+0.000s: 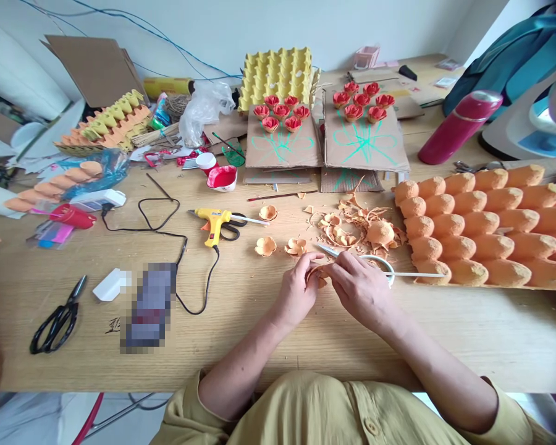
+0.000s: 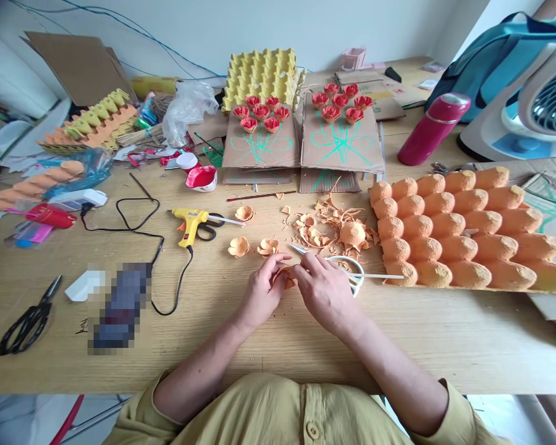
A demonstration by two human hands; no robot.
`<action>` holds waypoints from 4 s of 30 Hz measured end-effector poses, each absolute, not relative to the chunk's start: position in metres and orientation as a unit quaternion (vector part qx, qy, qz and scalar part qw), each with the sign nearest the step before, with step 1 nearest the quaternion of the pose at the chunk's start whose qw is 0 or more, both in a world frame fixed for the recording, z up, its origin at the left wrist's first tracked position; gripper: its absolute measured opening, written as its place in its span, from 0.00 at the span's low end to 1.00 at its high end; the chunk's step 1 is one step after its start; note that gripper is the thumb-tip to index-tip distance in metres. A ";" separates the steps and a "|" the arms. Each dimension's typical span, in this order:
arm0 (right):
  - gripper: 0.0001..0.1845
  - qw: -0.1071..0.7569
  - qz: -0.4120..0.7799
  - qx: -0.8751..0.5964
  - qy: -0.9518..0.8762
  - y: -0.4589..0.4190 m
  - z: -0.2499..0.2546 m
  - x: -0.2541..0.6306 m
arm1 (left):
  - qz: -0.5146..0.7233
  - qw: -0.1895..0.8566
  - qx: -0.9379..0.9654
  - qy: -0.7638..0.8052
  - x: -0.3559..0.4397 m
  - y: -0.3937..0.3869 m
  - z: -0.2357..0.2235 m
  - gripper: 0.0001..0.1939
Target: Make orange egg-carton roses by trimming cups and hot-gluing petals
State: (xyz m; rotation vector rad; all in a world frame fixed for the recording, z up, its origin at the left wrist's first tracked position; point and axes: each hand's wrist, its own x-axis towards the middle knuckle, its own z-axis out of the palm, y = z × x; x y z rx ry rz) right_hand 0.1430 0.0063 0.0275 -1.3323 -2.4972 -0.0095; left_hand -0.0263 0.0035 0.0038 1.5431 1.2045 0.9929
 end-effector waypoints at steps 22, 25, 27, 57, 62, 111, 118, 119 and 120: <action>0.13 0.235 0.043 -0.474 -0.847 0.007 0.027 0.144 | 0.440 0.419 0.634 0.478 -0.024 0.004 0.001 0.06; 0.13 0.258 0.067 -0.481 -0.835 0.008 0.025 0.144 | 0.447 0.358 0.659 0.487 -0.025 0.005 -0.001 0.07; 0.13 0.256 0.062 -0.480 -0.837 0.008 0.025 0.143 | 0.448 0.339 0.668 0.488 -0.025 0.005 -0.002 0.07; 0.11 0.294 0.096 -0.466 -0.829 0.009 0.030 0.144 | 0.497 0.348 0.654 0.452 -0.024 0.003 -0.005 0.05; 0.12 0.281 0.100 -0.473 -0.829 0.009 0.029 0.144 | 0.471 0.371 0.642 0.478 -0.022 0.003 -0.003 0.02; 0.10 0.273 0.074 -0.515 -0.809 0.009 0.026 0.146 | 0.469 0.399 0.587 0.526 -0.023 0.010 0.000 0.09; 0.07 0.250 0.166 -0.528 -0.794 0.001 0.030 0.143 | 0.498 0.403 0.568 0.516 -0.017 0.001 0.002 0.15; 0.08 0.244 0.170 -0.531 -0.794 0.001 0.029 0.142 | 0.498 0.402 0.567 0.518 -0.017 0.001 0.002 0.15; 0.08 0.240 0.172 -0.532 -0.794 0.001 0.029 0.142 | 0.497 0.401 0.568 0.520 -0.016 0.001 0.002 0.15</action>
